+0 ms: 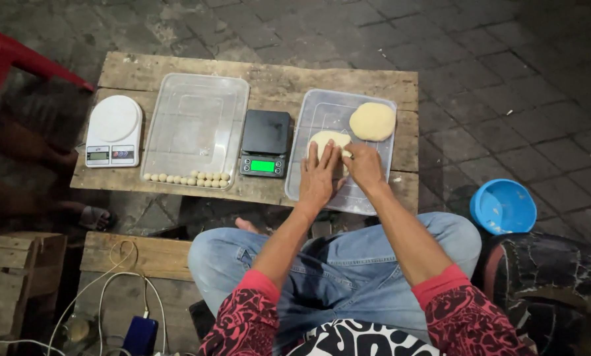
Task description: Portioning dough by weight using a digital scale and rolling it into small uniform balls by hand.
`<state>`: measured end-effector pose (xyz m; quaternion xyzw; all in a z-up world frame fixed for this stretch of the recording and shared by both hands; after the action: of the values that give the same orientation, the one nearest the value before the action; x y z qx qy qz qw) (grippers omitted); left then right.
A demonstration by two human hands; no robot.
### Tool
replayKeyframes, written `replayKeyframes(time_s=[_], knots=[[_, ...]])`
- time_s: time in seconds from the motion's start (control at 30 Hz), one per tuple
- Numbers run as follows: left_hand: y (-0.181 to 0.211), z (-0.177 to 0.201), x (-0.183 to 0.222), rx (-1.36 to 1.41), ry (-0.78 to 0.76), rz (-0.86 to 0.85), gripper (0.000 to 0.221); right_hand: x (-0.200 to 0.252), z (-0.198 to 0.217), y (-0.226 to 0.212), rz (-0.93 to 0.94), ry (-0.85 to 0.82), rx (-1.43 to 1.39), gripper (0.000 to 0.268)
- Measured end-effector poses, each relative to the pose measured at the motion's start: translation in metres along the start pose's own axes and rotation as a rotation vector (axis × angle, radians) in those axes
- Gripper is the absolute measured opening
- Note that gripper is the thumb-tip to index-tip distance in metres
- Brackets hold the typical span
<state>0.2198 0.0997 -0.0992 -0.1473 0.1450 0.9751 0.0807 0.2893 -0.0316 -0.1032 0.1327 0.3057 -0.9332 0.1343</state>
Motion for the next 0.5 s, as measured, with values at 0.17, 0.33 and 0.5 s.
replayKeyframes(time_s=[0.17,0.33,0.5], knots=[[0.004,-0.005,-0.002,-0.042,0.023,0.041,0.071,0.000,-0.002,0.009,-0.101,0.002,0.010,0.023],[-0.001,-0.027,-0.002,-0.088,-0.041,0.044,0.068,0.014,0.018,0.007,-0.301,0.021,-0.124,0.022],[-0.003,-0.027,-0.004,-0.093,-0.107,0.051,0.064,0.044,0.030,0.002,-0.453,0.038,-0.448,0.026]])
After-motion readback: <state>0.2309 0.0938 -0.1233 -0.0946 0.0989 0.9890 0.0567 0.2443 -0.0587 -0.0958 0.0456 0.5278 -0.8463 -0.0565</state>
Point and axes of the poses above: each hand's wrist, its own x-axis away from the middle knuckle, its own z-axis out of the back of the hand, y = z × x, the point moved 7 cm from there along -x, towards the middle knuckle, and after that the axes turned 8 degrees about y, right-handed, at the moved point
